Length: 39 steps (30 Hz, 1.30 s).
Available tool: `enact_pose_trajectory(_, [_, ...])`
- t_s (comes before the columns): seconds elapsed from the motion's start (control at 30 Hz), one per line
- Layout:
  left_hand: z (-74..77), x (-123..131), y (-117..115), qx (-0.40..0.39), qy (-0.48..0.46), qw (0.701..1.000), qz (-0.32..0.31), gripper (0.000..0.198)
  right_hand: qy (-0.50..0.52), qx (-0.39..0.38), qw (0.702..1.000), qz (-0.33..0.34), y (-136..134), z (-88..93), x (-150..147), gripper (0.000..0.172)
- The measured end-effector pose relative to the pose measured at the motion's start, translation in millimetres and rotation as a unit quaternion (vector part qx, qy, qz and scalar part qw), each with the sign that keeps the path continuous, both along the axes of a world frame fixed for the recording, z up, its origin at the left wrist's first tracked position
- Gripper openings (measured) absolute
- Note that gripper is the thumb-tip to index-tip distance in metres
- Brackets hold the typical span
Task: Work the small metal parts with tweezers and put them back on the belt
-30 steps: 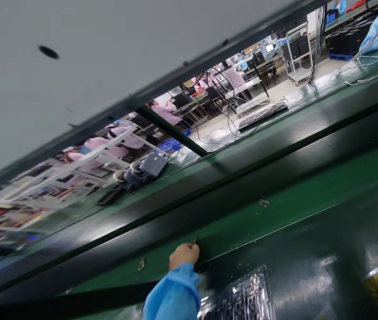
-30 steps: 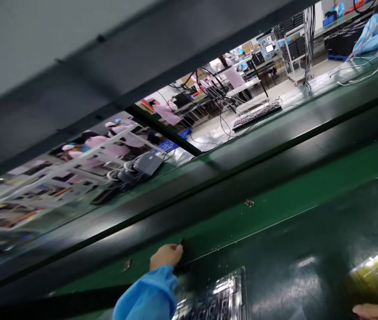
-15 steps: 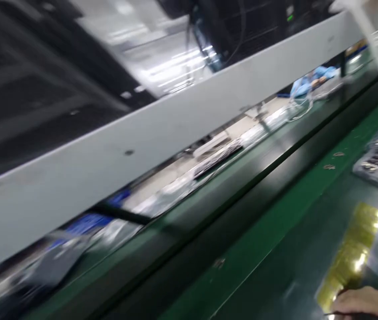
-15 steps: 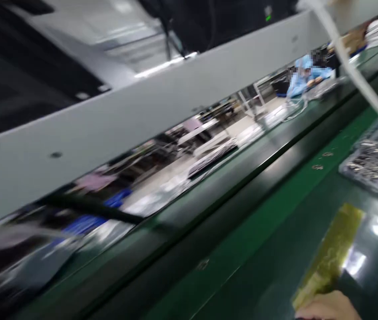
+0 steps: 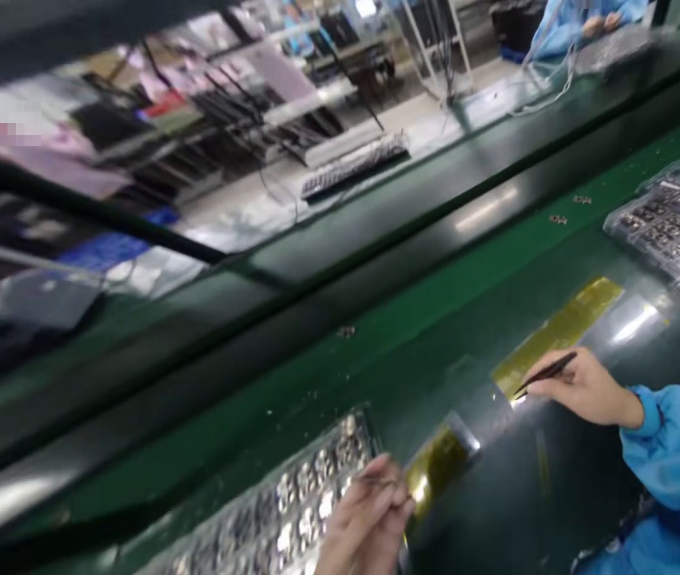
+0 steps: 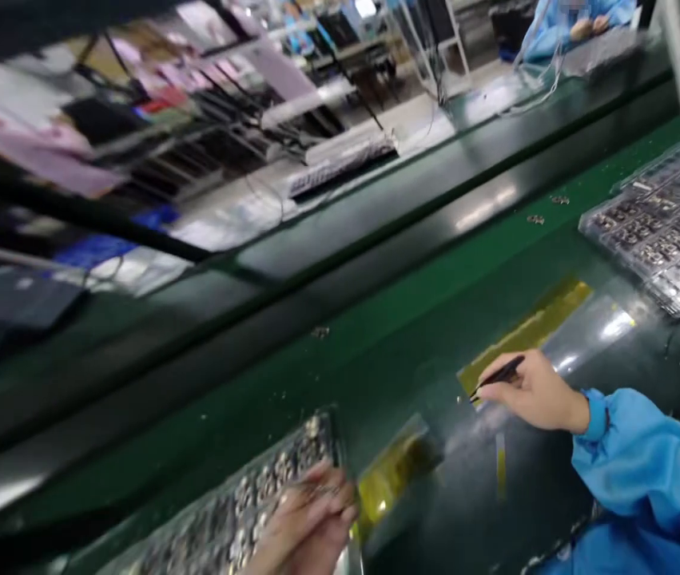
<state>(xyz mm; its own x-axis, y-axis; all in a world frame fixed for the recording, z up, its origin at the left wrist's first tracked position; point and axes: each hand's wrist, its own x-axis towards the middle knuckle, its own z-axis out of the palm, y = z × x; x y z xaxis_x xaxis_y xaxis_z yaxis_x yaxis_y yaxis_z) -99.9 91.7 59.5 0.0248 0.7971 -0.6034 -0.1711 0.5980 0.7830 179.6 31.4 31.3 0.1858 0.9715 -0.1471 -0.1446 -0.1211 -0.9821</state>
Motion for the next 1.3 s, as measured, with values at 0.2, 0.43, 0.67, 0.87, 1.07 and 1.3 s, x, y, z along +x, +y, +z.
enact_pose_trajectory(0.2, [-38.2, 36.7, -52.8, 0.066, 0.027, 0.987, -0.142, 0.018, -0.001, -0.076, 0.992, 0.101, -26.2, -16.3, 5.4, 0.018])
enact_pose_trajectory(0.43, [-55.9, 57.2, -101.5, 0.514, 0.305, 0.677, -0.429, 0.029, -0.088, -0.089, 0.988, 0.094, -34.1, -28.1, -0.4, 0.014])
enact_pose_trajectory(0.67, [-70.1, 82.1, -101.1, 0.562, 0.475, 0.52, -0.433, 0.033, -0.141, -0.079, 0.982, 0.099, -34.8, -30.3, -1.3, 0.012])
enact_pose_trajectory(0.87, [-71.6, 79.3, -100.6, 0.556, 0.479, 0.526, -0.43, 0.03, -0.088, -0.084, 0.987, 0.107, -32.8, -29.0, -1.6, 0.014])
enact_pose_trajectory(1.07, [-73.3, 77.8, -99.7, 0.536, 0.46, 0.554, -0.441, 0.036, -0.028, -0.08, 0.993, 0.08, -36.4, -26.0, -2.9, 0.018])
enact_pose_trajectory(1.3, [-66.2, 74.5, -92.4, 0.451, 0.306, 0.719, -0.432, 0.035, 0.044, -0.069, 0.997, -0.015, -30.0, -24.7, 3.6, 0.022])
